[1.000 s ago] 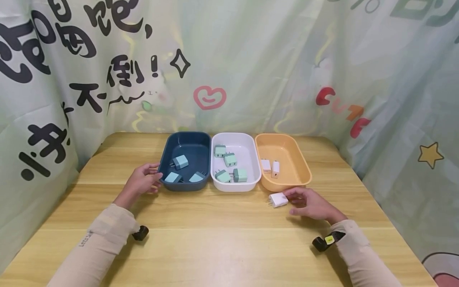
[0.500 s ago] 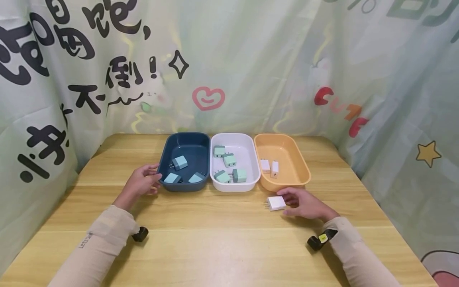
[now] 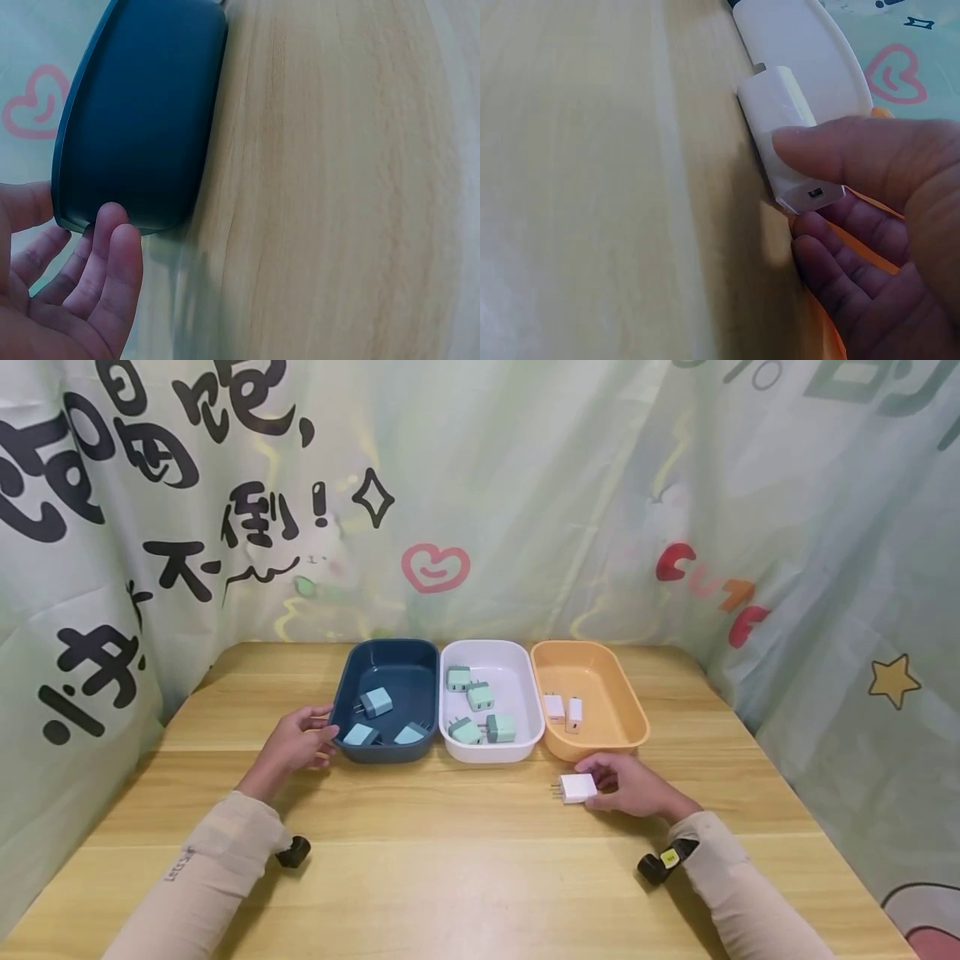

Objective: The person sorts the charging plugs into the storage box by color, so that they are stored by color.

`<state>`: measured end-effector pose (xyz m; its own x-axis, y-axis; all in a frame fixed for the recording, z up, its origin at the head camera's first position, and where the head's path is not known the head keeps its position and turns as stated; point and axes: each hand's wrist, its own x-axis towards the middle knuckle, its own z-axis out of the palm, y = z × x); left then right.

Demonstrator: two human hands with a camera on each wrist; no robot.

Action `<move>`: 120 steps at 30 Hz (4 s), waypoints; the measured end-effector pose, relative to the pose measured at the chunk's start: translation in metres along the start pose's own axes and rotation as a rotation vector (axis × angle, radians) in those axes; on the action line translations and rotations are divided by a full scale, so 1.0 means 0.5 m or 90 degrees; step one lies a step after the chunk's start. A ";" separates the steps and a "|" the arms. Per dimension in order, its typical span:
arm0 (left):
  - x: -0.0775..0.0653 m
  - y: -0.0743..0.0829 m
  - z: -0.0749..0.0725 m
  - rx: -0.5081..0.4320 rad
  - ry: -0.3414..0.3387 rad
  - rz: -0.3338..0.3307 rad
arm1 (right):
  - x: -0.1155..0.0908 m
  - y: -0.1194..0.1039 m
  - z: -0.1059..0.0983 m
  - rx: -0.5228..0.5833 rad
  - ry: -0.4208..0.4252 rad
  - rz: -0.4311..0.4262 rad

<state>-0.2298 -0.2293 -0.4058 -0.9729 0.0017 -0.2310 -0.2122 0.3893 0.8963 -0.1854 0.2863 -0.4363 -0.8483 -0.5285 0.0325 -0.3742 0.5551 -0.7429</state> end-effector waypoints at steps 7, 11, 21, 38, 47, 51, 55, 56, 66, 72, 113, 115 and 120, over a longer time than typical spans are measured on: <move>0.004 -0.001 0.000 0.001 0.001 0.010 | -0.002 -0.006 -0.004 0.031 -0.001 -0.037; 0.007 -0.001 0.000 -0.005 0.004 0.015 | -0.001 -0.009 -0.008 0.074 -0.001 -0.055; 0.006 0.000 0.000 -0.005 0.005 0.009 | -0.002 -0.015 -0.014 0.119 -0.016 -0.047; 0.007 0.002 0.001 0.006 0.007 -0.011 | 0.001 -0.043 -0.044 0.092 0.011 -0.040; 0.007 0.001 0.000 -0.006 0.005 -0.004 | 0.014 -0.056 -0.062 0.073 0.042 -0.008; 0.006 0.000 -0.001 -0.007 0.001 -0.001 | 0.019 -0.061 -0.068 0.065 0.052 0.013; 0.005 0.001 -0.001 -0.006 0.001 0.000 | 0.023 -0.065 -0.071 0.067 0.056 0.010; 0.005 0.001 -0.001 -0.006 0.001 0.001 | 0.023 -0.066 -0.072 0.068 0.057 0.008; 0.005 0.002 0.002 0.001 0.005 -0.004 | 0.033 -0.073 -0.087 0.072 0.081 -0.017; 0.002 0.005 0.003 0.004 0.008 0.000 | 0.043 -0.069 -0.101 0.069 0.097 -0.020; 0.000 0.001 0.003 -0.006 0.007 0.016 | 0.151 -0.010 -0.165 0.097 0.167 0.089; 0.000 0.001 0.004 -0.004 0.007 0.014 | 0.156 -0.002 -0.169 0.068 0.169 0.094; -0.001 0.003 0.004 -0.001 0.014 0.003 | 0.168 0.016 -0.177 0.039 0.170 0.099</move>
<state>-0.2297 -0.2269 -0.4050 -0.9758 -0.0171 -0.2182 -0.2076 0.3883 0.8979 -0.2929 0.3029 -0.3803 -0.9651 -0.2484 0.0830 -0.2154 0.5724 -0.7912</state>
